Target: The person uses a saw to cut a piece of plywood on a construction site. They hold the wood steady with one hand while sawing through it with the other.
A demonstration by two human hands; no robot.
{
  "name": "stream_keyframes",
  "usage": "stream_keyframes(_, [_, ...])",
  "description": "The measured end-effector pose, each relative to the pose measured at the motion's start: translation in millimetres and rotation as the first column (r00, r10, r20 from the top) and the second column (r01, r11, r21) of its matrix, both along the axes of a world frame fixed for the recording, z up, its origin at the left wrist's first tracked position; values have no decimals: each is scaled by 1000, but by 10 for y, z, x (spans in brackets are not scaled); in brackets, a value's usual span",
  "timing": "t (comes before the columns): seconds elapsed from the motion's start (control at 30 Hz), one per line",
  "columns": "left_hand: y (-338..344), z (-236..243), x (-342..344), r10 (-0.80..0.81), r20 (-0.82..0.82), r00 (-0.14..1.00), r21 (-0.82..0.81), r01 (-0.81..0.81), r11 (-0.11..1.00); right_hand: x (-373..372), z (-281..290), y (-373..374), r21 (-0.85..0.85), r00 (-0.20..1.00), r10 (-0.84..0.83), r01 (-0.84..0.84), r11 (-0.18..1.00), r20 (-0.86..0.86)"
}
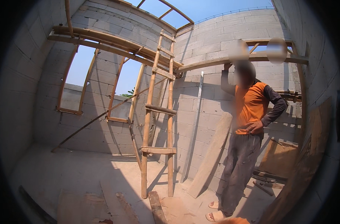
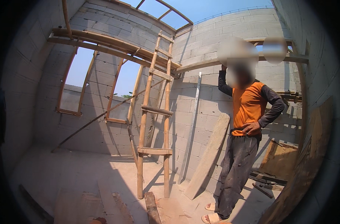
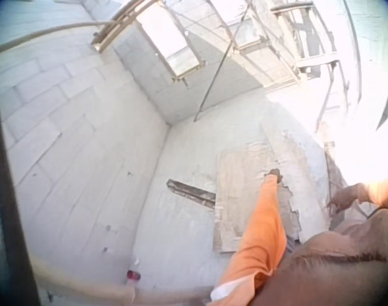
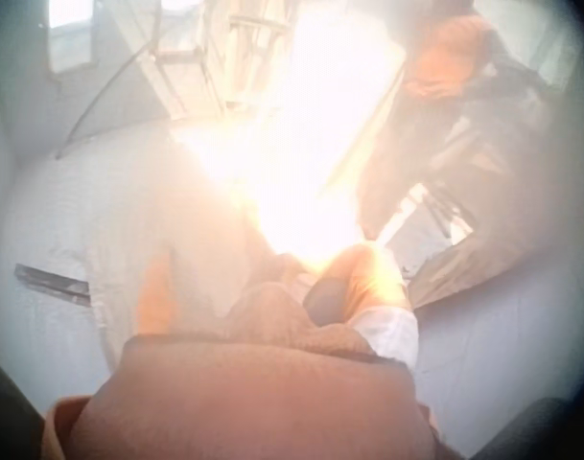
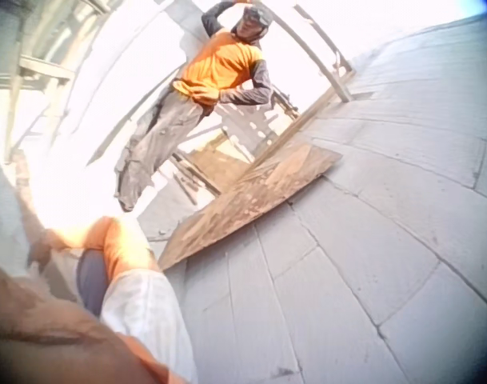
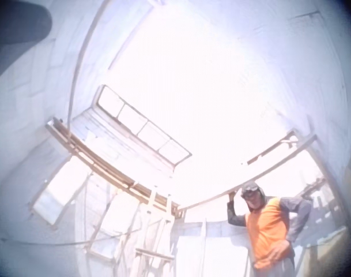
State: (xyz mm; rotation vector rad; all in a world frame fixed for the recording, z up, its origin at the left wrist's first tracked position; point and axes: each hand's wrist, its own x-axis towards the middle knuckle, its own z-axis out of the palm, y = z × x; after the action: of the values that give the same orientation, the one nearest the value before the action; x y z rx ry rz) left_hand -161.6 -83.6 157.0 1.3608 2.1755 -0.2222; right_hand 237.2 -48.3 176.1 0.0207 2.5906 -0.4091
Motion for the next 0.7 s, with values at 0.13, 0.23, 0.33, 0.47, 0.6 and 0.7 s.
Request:
stream_keyframes(0.13, [-222, -214, 8, 79, 46, 996, 6, -80, 997, 139, -164, -52, -30, 999, -37, 36, 999, -40])
stream_keyframes(0.23, [-497, -318, -283, 47, 70, 996, -127, -38, 991, -46, -467, -110, -90, 994, 2, -11, 996, -107])
stream_keyframes(0.33, [-321, 46, 435, 99, 183, 978, 198, -135, 971, 422, -881, 8, -143, 971, -168, 145, 979, -169])
stream_keyframes(0.47, [-843, -149, 1000, 532, 567, 629, 38, -665, 745, 313, -185, -262, -277, 978, -206, 200, 940, 6])
stream_keyframes(0.6, [-749, -591, 1684, 746, 317, 586, -122, -754, 645, 238, -1203, -242, -256, 821, -564, 529, 809, -89])
stream_keyframes(0.7, [-870, -920, 1826, 749, 311, 585, -165, -743, 649, 89, -1296, -466, -139, 700, -712, 711, 689, 51])
